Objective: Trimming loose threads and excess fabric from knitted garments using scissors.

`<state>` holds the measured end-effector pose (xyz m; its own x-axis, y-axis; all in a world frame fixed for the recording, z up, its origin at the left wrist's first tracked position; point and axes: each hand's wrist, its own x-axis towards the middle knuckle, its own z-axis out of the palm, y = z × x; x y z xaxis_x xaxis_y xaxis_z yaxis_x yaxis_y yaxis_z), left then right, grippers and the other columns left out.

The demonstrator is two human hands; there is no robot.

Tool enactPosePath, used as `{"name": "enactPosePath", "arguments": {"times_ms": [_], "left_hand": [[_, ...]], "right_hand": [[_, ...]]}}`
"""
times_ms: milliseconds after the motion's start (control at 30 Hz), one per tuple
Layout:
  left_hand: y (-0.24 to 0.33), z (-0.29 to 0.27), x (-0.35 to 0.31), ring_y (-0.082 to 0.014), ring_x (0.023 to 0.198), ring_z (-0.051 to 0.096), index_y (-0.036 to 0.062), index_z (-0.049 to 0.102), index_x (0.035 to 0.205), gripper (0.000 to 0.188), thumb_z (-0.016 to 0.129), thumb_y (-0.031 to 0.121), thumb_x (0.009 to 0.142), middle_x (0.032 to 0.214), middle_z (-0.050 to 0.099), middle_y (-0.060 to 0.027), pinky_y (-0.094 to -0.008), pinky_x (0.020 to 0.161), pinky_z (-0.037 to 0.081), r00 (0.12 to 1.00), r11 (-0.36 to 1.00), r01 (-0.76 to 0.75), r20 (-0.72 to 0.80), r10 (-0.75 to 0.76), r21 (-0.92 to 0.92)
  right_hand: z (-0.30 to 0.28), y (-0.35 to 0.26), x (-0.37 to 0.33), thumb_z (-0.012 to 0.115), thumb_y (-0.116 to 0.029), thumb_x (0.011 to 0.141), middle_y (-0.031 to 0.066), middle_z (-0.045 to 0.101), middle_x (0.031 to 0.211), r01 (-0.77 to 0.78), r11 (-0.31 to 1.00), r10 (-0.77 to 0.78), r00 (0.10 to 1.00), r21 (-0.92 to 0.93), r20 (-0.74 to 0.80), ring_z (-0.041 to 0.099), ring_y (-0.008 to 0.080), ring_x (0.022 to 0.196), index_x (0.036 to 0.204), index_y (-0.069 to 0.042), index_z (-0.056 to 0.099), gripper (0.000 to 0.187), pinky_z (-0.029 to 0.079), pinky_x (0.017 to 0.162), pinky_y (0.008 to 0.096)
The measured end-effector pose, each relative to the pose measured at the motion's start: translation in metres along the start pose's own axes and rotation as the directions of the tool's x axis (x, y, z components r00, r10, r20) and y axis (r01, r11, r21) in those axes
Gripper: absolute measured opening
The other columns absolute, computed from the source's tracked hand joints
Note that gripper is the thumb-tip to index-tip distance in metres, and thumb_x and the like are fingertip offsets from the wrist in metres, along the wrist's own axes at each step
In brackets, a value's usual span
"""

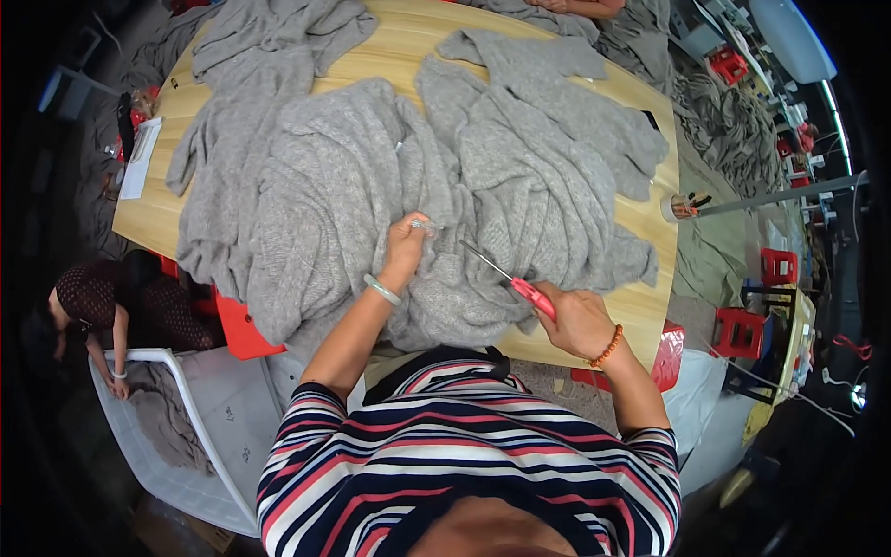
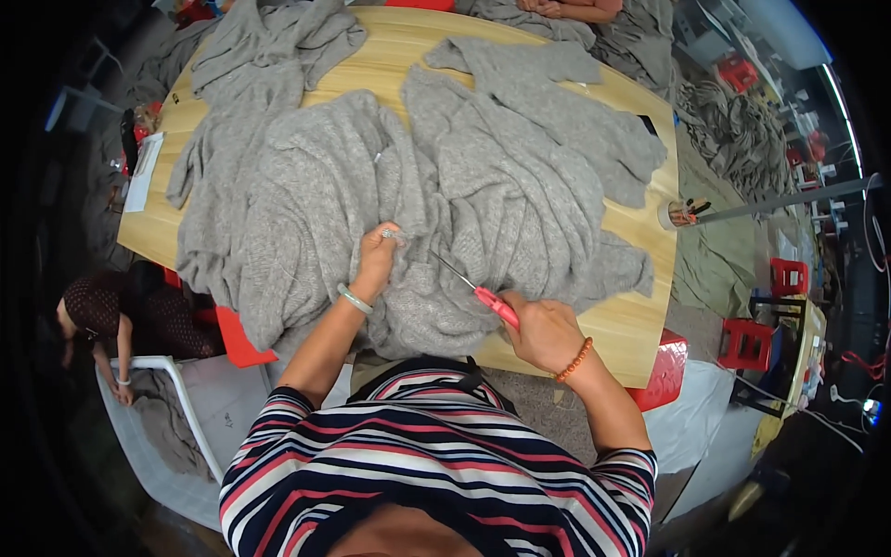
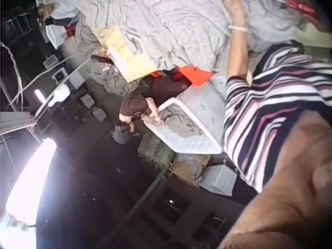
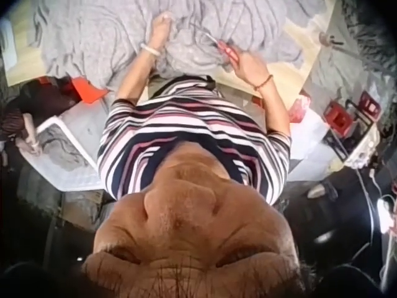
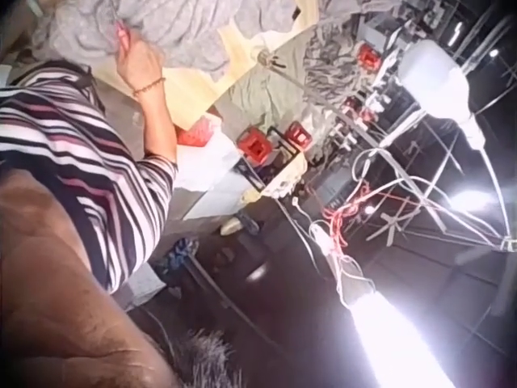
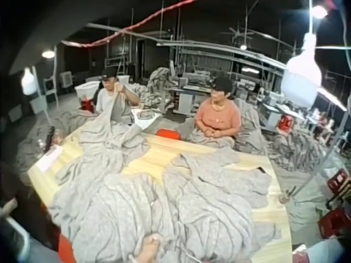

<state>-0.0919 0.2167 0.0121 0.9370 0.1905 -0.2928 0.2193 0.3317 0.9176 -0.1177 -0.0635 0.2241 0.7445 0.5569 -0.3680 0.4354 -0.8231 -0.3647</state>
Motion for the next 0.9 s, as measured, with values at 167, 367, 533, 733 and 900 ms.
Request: {"name": "enactPosePath", "arguments": {"times_ms": [167,367,533,733,900], "left_hand": [[0.007,0.003,0.001,-0.0075,0.071,0.053,0.0049,0.064,0.089,0.018,0.047,-0.002,0.088,0.080,0.063,0.0003,-0.0228,0.067,0.044,0.997,0.987,0.053,-0.039,-0.060,-0.149],[0.036,0.017,-0.007,-0.0169,0.084,0.062,0.0056,0.061,0.103,0.020,0.047,0.002,0.089,0.094,0.063,-0.0041,-0.0318,0.084,0.053,0.964,0.814,0.153,-0.095,-0.247,-0.560],[0.018,0.016,-0.008,-0.0210,0.095,0.063,0.0052,0.059,0.111,0.023,0.047,0.004,0.091,0.104,0.063,-0.0072,-0.0370,0.093,0.053,0.974,0.783,0.178,-0.004,-0.225,-0.596],[0.055,0.113,-0.093,-0.0100,0.071,0.052,0.0053,0.061,0.095,0.009,0.052,0.006,0.093,0.079,0.057,0.0008,-0.0288,0.067,0.048,0.715,0.962,-0.262,0.653,0.250,-0.081],[0.037,0.156,-0.150,-0.0241,0.071,0.060,0.0034,0.058,0.091,0.011,0.057,0.012,0.085,0.079,0.061,-0.0132,-0.0385,0.066,0.047,0.211,0.934,-0.357,0.976,0.052,0.027]], "right_hand": [[0.001,0.000,-0.006,0.060,-0.021,0.091,0.0221,0.066,0.072,-0.011,1.000,0.011,1.000,0.023,-0.009,0.067,0.0406,0.071,0.114,-0.007,0.059,0.028,0.052,0.067,0.0503],[0.012,0.004,-0.012,0.060,-0.022,0.091,0.0218,0.066,0.072,0.066,0.997,-0.069,0.995,0.051,0.075,0.067,0.0405,0.072,0.114,-0.007,0.058,0.028,0.052,0.066,0.0500],[0.015,0.015,-0.008,0.065,-0.021,0.090,0.0222,0.067,0.084,-0.049,0.992,0.061,0.993,0.117,-0.101,0.066,0.0425,0.082,0.120,-0.007,0.059,0.033,0.052,0.071,0.0484],[0.026,0.047,0.016,0.068,-0.031,0.092,0.0179,0.071,0.092,0.026,0.824,0.136,0.960,0.566,-0.243,0.068,0.0274,0.087,0.119,-0.002,0.062,0.040,0.052,0.078,0.0362],[0.000,0.023,0.035,0.073,-0.032,0.089,0.0092,0.071,0.099,-0.143,0.664,0.129,0.989,0.734,0.077,0.060,0.0123,0.092,0.117,0.003,0.065,0.046,0.050,0.085,0.0316]]}}
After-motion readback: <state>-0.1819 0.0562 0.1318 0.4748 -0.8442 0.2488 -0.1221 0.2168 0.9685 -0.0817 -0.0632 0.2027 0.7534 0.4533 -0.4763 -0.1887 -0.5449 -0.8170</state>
